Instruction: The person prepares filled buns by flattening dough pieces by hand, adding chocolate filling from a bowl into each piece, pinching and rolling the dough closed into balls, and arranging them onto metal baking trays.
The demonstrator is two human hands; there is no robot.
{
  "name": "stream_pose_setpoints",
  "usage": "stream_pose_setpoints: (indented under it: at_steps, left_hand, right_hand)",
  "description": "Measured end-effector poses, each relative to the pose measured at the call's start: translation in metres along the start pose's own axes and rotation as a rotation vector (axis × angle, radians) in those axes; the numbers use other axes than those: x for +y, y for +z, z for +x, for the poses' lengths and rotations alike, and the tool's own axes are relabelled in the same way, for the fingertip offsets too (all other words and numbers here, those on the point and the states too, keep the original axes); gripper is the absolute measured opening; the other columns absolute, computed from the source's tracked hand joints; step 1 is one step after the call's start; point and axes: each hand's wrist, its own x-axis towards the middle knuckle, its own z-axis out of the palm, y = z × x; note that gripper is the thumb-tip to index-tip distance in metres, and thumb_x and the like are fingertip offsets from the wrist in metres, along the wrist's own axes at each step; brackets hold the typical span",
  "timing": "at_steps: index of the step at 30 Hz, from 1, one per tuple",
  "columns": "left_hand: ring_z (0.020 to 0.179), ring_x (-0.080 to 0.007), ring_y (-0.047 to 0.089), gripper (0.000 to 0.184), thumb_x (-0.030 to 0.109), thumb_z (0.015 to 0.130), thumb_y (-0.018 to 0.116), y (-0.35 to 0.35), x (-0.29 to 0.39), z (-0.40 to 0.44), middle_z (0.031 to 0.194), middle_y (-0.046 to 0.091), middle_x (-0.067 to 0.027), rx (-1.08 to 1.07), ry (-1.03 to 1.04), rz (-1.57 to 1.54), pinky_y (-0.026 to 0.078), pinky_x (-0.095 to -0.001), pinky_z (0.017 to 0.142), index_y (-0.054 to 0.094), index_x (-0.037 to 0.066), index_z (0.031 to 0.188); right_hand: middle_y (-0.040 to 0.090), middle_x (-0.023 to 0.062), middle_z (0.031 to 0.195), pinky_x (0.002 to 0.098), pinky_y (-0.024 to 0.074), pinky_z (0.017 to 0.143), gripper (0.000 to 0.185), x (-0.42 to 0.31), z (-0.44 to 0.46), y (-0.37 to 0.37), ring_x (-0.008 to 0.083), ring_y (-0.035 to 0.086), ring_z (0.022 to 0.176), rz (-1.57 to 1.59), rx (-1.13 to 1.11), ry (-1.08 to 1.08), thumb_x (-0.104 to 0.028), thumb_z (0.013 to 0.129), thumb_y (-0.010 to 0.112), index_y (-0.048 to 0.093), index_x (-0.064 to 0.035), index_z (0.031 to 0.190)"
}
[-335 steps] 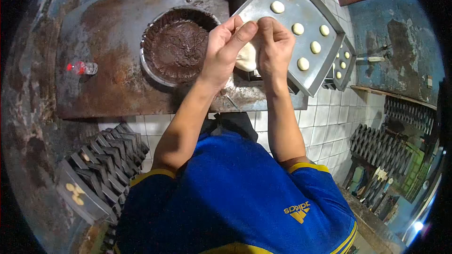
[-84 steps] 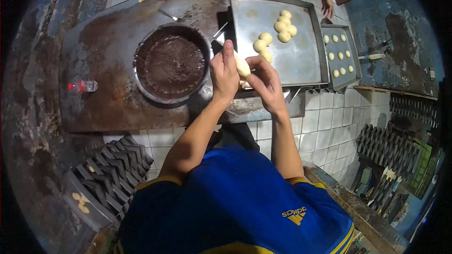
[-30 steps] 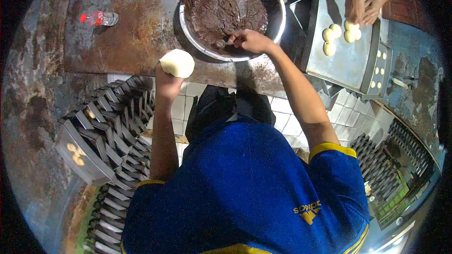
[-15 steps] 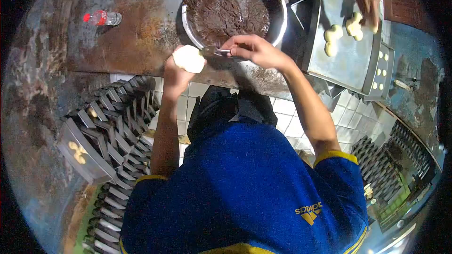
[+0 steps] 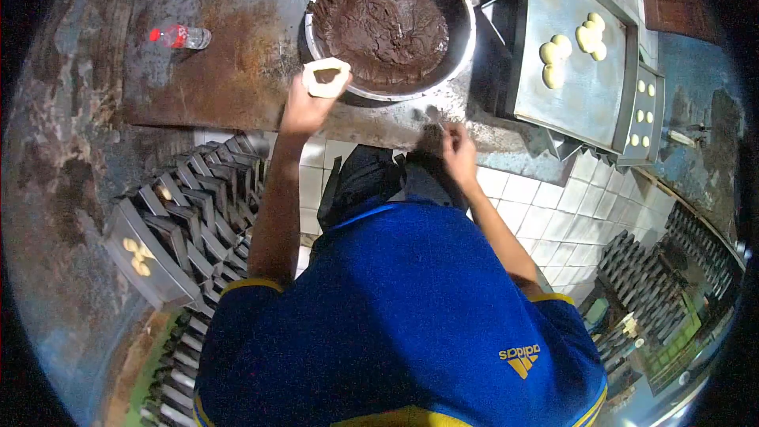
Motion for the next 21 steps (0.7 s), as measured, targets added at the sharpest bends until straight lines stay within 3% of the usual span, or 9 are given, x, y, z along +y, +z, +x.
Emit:
stream_pose_setpoints:
  at_steps: [2,3,5,7,9,10,14,20,21]
  left_hand:
    - [0.093,-0.0116,0.069,0.030,0.020,0.093,0.081,0.006,-0.005,-0.001,0.103,0.077,-0.0055,-0.087,0.027,-0.021,0.054,-0.0301,0.087,0.073,-0.001,0.112]
    - [0.094,-0.0118,0.069,0.029,0.021,0.092,0.082,0.010,-0.006,-0.001,0.104,0.078,-0.0059,-0.176,0.051,-0.045,0.055,-0.0306,0.087,0.074,-0.001,0.111]
    - [0.094,-0.0123,0.069,0.029,0.020,0.091,0.083,0.015,0.015,0.002,0.103,0.078,-0.0060,-0.298,0.050,0.012,0.055,-0.0312,0.088,0.074,0.000,0.110]
    - [0.092,-0.0132,0.069,0.030,0.019,0.086,0.084,0.029,0.024,0.003,0.100,0.077,-0.0079,-0.424,0.110,0.004,0.055,-0.0332,0.087,0.074,0.001,0.108]
    - [0.090,-0.0132,0.069,0.032,0.020,0.084,0.085,0.041,0.034,0.006,0.098,0.077,-0.0086,-0.511,0.101,0.001,0.055,-0.0336,0.086,0.074,0.001,0.107]
    - [0.089,-0.0131,0.069,0.034,0.021,0.082,0.086,0.044,0.041,0.007,0.096,0.077,-0.0093,-0.580,0.083,0.003,0.055,-0.0341,0.084,0.074,0.001,0.107]
    - [0.082,-0.0137,0.069,0.034,0.021,0.079,0.085,0.040,0.077,0.008,0.090,0.076,-0.0079,-0.667,0.083,0.083,0.055,-0.0352,0.078,0.074,0.001,0.104]
    - [0.108,-0.0127,0.065,0.056,0.017,0.082,0.087,0.025,0.085,0.001,0.118,0.070,-0.0073,-0.741,0.081,-0.047,0.053,-0.0311,0.091,0.060,0.002,0.129]
    - [0.108,-0.0122,0.065,0.051,0.017,0.085,0.085,0.027,0.084,-0.005,0.117,0.070,-0.0058,-0.708,-0.013,-0.290,0.053,-0.0299,0.092,0.060,0.003,0.128]
  right_hand:
    - [0.067,0.0221,0.114,0.0434,0.0548,0.093,0.032,0.072,0.021,-0.018,0.0397,0.067,0.108,-0.353,-0.140,-0.031,-0.014,0.093,0.070,0.067,-0.0023,0.123]
    - [0.067,0.0225,0.120,0.0471,0.0520,0.099,0.038,0.049,0.019,-0.031,0.0412,0.065,0.115,-0.559,-0.159,-0.206,-0.024,0.093,0.074,0.067,-0.0024,0.124]
    - [0.064,0.0230,0.126,0.0493,0.0504,0.102,0.052,-0.021,0.014,-0.040,0.0424,0.062,0.120,-0.580,-0.060,-0.365,-0.036,0.090,0.079,0.066,-0.0028,0.128]
    - [0.059,0.0228,0.137,0.0452,0.0460,0.111,0.077,-0.120,0.002,-0.050,0.0398,0.058,0.130,-0.259,-0.185,-0.406,-0.046,0.082,0.086,0.060,-0.0060,0.143]
    - [0.056,0.0209,0.142,0.0448,0.0418,0.116,0.087,-0.188,-0.013,-0.054,0.0378,0.053,0.137,-0.051,-0.276,-0.611,-0.042,0.076,0.092,0.055,-0.0061,0.147]
    - [0.057,0.0194,0.139,0.0440,0.0455,0.113,0.090,-0.205,-0.017,-0.052,0.0359,0.057,0.132,-0.085,-0.240,-0.735,-0.040,0.074,0.093,0.055,-0.0056,0.147]
    - [0.063,0.0150,0.125,0.0415,0.0527,0.101,0.075,-0.231,-0.019,-0.056,0.0310,0.066,0.115,-0.141,-0.227,-0.716,-0.035,0.073,0.094,0.065,-0.0038,0.135]
    - [0.069,0.0098,0.103,0.0346,0.0561,0.086,0.035,-0.223,-0.009,-0.059,0.0201,0.071,0.092,0.166,-0.282,-0.554,-0.023,0.083,0.087,0.077,-0.0009,0.109]
    - [0.069,0.0099,0.106,0.0345,0.0564,0.085,0.032,-0.219,-0.006,-0.058,0.0194,0.071,0.093,0.256,-0.294,-0.495,-0.021,0.084,0.086,0.077,-0.0008,0.108]
